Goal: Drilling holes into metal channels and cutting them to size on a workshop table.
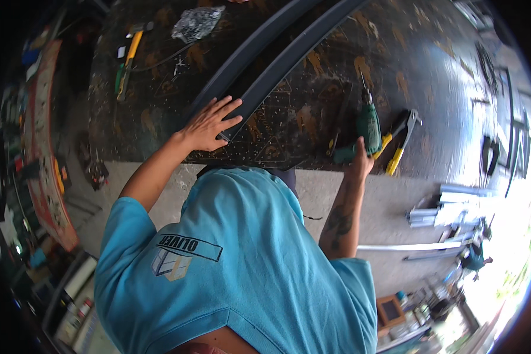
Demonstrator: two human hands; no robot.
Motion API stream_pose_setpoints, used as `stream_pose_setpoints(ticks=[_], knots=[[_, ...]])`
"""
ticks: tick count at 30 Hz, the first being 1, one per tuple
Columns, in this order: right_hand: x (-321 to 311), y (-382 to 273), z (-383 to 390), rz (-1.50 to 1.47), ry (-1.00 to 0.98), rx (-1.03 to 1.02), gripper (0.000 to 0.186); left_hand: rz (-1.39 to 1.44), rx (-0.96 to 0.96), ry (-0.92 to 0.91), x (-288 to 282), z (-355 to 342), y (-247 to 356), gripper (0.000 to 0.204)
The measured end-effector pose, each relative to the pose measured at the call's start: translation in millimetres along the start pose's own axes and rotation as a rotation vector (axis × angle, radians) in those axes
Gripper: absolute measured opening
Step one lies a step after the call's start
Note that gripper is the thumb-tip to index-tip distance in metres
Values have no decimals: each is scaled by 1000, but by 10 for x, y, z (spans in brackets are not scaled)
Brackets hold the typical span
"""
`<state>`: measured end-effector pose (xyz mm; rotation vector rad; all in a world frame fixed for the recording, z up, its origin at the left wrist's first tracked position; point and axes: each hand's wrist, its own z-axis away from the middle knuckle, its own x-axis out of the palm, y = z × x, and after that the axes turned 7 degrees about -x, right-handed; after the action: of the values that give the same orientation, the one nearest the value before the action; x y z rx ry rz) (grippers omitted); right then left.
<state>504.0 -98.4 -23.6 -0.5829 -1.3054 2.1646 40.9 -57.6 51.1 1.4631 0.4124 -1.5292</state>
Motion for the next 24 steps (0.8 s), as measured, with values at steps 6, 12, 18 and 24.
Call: stream_pose_setpoints(ticks=[6,12,18,24], knots=[[-28,-152,13,-685,-334,345,39,-9,280,-32,69,-236,-307,81],[329,-418,1190,-809,-359,97,49,22,348,-54,176,-294,-430,83],[605,-1026,2912,271,-147,-235,61,93,438,38,262,-344,-546,80],[1577,-1473,3561,869,-430,-208,73,95,537,50,349,-468,-642,75]])
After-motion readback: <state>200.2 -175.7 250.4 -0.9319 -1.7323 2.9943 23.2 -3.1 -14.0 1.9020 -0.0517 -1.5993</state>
